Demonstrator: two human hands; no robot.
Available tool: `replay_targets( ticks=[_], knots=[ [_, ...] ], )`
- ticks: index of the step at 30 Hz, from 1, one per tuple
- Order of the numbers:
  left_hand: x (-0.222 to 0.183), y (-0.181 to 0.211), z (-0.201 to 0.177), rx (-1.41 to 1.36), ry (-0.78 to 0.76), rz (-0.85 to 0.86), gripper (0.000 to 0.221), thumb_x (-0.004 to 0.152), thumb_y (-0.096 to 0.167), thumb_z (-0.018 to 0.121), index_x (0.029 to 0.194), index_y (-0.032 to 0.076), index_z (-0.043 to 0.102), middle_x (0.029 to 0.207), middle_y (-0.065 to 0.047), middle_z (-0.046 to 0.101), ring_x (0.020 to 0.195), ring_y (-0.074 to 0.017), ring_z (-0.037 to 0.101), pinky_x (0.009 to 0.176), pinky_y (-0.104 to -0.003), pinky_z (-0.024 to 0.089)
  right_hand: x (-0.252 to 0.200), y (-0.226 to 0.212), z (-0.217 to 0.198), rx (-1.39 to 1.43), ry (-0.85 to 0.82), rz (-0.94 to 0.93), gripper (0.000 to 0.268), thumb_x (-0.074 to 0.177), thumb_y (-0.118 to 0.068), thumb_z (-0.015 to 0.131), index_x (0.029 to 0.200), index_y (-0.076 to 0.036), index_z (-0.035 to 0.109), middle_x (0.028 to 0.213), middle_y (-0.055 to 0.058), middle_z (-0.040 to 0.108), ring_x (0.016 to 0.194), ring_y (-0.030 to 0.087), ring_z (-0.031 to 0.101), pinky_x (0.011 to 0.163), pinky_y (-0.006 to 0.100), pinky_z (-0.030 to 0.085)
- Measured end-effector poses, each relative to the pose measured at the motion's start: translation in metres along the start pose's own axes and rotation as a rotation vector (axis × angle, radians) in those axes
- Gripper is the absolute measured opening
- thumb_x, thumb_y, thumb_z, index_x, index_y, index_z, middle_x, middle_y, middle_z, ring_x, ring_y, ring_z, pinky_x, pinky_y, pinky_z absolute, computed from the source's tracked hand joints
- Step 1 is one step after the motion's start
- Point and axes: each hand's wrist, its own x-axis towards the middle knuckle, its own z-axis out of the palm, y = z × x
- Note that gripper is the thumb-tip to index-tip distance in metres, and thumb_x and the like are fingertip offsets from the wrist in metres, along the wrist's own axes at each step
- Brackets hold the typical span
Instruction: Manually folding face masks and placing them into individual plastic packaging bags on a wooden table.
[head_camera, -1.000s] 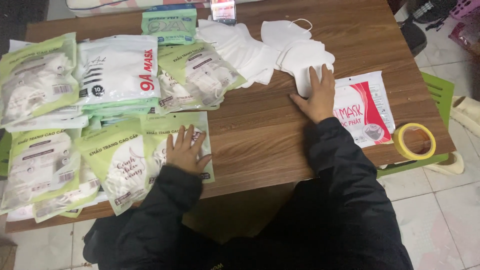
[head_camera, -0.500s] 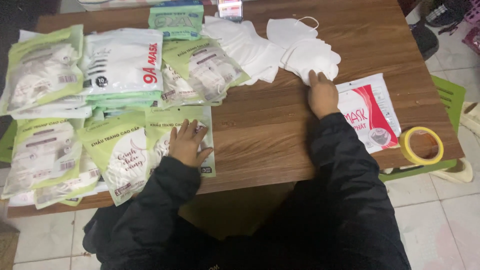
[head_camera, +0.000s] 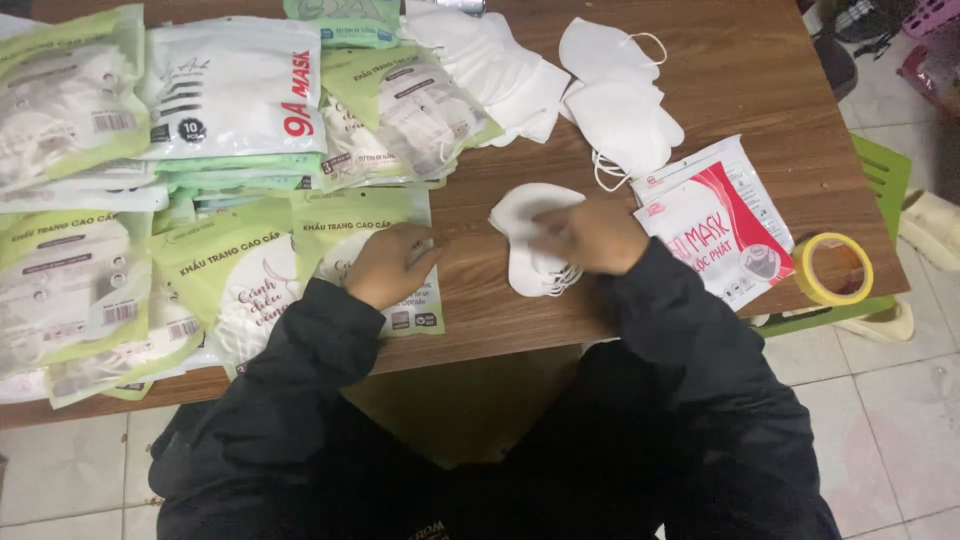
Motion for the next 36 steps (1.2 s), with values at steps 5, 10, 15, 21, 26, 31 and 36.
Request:
replay_targets(
  ticks=[5, 10, 15, 21, 26, 31, 36],
  knots=[
    [-0.004, -0.003, -0.001, -0.116, -0.002, -0.042, 0.041, 0.104, 0.031, 0.053, 0.133, 0.005, 0.066, 0.128, -0.021, 0.067, 0.121, -0.0384, 0.065, 0.098, -0.047, 0.057, 0.039, 0.008, -0.004, 0.07, 0.118, 0.056, 0.062, 0.085, -0.038, 0.078, 0.135, -0.004, 0.065, 0.122, 0.023, 0.07, 0.116, 0.044, 0.065, 0.097, 0.049, 0.054],
    [-0.008, 0.004, -0.008, -0.121, -0.053, -0.031, 0.04, 0.101, 0.026, 0.056, 0.131, 0.0, 0.066, 0.122, -0.026, 0.068, 0.118, -0.0421, 0.066, 0.097, -0.05, 0.057, 0.061, 0.005, 0.006, -0.161, -0.153, 0.161, 0.086, 0.08, -0.057, 0.079, 0.149, -0.013, 0.053, 0.139, 0.018, 0.062, 0.13, 0.038, 0.059, 0.104, 0.046, 0.052],
    [-0.006, -0.003, -0.004, -0.188, -0.038, -0.048, 0.039, 0.101, 0.023, 0.055, 0.13, 0.001, 0.066, 0.122, -0.026, 0.069, 0.118, -0.0416, 0.066, 0.097, -0.05, 0.057, 0.07, 0.032, 0.024, -0.151, -0.038, 0.185, 0.074, 0.078, -0.05, 0.082, 0.139, -0.013, 0.063, 0.128, 0.016, 0.066, 0.12, 0.037, 0.064, 0.096, 0.046, 0.055],
    [-0.006, -0.007, 0.002, -0.251, 0.04, -0.059, 0.037, 0.1, 0.023, 0.057, 0.129, 0.002, 0.068, 0.12, -0.024, 0.071, 0.117, -0.0399, 0.067, 0.097, -0.049, 0.057, 0.07, 0.047, 0.038, -0.126, 0.133, 0.196, 0.037, 0.091, -0.03, 0.073, 0.123, -0.013, 0.071, 0.108, 0.014, 0.072, 0.105, 0.034, 0.071, 0.091, 0.045, 0.055],
    [-0.008, 0.006, -0.001, -0.366, 0.088, -0.06, 0.038, 0.102, 0.025, 0.056, 0.131, 0.003, 0.067, 0.122, -0.024, 0.07, 0.119, -0.0384, 0.066, 0.099, -0.048, 0.056, 0.041, 0.032, 0.01, 0.317, 0.296, -0.065, 0.015, 0.094, -0.014, 0.073, 0.107, -0.006, 0.072, 0.096, 0.016, 0.075, 0.098, 0.037, 0.073, 0.086, 0.045, 0.056],
    [-0.017, 0.022, 0.001, -0.591, 0.093, -0.016, 0.057, 0.098, 0.037, 0.066, 0.137, -0.004, 0.059, 0.131, -0.032, 0.064, 0.127, -0.046, 0.059, 0.106, -0.056, 0.049, 0.03, -0.001, 0.015, 0.711, 0.278, -0.183, 0.018, 0.089, -0.008, 0.076, 0.106, -0.006, 0.071, 0.088, 0.013, 0.072, 0.091, 0.023, 0.065, 0.086, 0.041, 0.054],
    [-0.008, 0.006, 0.028, -0.747, 0.163, -0.126, 0.037, 0.103, 0.033, 0.064, 0.125, 0.004, 0.072, 0.113, -0.02, 0.075, 0.108, -0.0261, 0.07, 0.093, -0.042, 0.058, 0.039, -0.023, 0.051, 0.986, 0.116, -0.162, 0.014, 0.092, -0.01, 0.074, 0.103, -0.004, 0.07, 0.083, 0.009, 0.073, 0.079, 0.019, 0.069, 0.078, 0.037, 0.057]
  ],
)
